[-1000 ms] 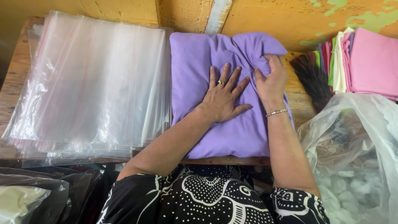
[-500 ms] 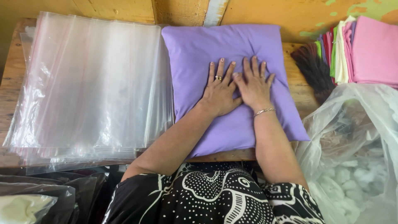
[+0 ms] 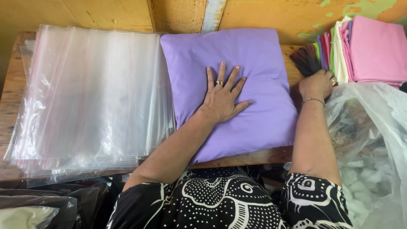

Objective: The person stuffs a purple pillowcase with white cotton-like filling by hand, then smooths and shapes the pillow. They use a small brush to pat and flatten the surface, ensuring even distribution of the filling.

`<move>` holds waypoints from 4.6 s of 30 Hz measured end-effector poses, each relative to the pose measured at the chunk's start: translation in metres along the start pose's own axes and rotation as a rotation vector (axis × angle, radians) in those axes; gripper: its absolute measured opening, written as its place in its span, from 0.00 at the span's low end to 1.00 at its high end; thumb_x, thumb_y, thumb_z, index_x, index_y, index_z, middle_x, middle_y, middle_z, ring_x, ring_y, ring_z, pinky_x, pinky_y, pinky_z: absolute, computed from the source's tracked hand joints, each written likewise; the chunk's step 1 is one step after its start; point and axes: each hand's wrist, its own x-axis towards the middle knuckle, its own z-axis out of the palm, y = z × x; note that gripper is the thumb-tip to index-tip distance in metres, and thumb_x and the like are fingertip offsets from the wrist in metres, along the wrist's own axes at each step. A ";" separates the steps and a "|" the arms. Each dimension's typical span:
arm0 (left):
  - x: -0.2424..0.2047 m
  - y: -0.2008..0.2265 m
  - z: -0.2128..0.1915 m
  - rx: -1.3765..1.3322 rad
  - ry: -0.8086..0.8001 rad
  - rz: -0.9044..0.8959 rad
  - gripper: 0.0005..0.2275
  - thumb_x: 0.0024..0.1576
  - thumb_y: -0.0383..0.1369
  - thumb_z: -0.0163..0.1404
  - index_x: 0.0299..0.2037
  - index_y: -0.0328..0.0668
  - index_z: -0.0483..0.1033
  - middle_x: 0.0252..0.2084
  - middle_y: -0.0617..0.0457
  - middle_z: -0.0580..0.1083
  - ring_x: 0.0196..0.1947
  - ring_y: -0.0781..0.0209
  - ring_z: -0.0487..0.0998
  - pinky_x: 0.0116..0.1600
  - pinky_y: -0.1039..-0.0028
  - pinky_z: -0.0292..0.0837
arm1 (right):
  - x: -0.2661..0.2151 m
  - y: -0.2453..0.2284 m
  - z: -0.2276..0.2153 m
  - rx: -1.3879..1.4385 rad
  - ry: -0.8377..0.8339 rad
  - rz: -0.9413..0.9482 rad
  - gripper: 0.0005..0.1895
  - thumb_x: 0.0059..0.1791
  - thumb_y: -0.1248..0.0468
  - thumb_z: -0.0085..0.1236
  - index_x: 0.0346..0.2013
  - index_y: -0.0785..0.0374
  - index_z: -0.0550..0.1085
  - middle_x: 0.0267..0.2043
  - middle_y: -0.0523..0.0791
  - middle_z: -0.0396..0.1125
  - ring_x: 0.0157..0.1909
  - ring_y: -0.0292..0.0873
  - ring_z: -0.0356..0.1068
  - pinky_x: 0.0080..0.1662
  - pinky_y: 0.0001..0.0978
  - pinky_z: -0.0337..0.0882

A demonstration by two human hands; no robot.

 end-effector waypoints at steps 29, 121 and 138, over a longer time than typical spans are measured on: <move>0.000 -0.022 0.028 -0.547 0.766 -0.094 0.37 0.66 0.59 0.21 0.79 0.42 0.39 0.79 0.32 0.31 0.80 0.34 0.30 0.80 0.44 0.30 | -0.214 -0.161 -0.072 0.074 -0.039 -0.807 0.24 0.52 0.60 0.51 0.60 0.71 0.68 0.47 0.59 0.66 0.44 0.68 0.72 0.41 0.59 0.76; -0.040 -0.017 -0.005 -0.028 0.053 -0.407 0.34 0.64 0.57 0.35 0.76 0.46 0.53 0.80 0.41 0.42 0.77 0.27 0.29 0.73 0.32 0.12 | -0.073 -0.020 0.012 0.180 -0.074 -0.337 0.17 0.54 0.56 0.50 0.54 0.56 0.78 0.44 0.57 0.75 0.46 0.66 0.75 0.42 0.61 0.75; -0.037 -0.018 -0.002 -0.045 0.073 -0.436 0.35 0.62 0.55 0.40 0.75 0.43 0.53 0.79 0.38 0.43 0.76 0.25 0.30 0.73 0.31 0.14 | -0.228 -0.086 -0.156 0.080 -0.186 -0.663 0.41 0.53 0.47 0.57 0.72 0.69 0.60 0.55 0.63 0.60 0.55 0.73 0.69 0.51 0.64 0.74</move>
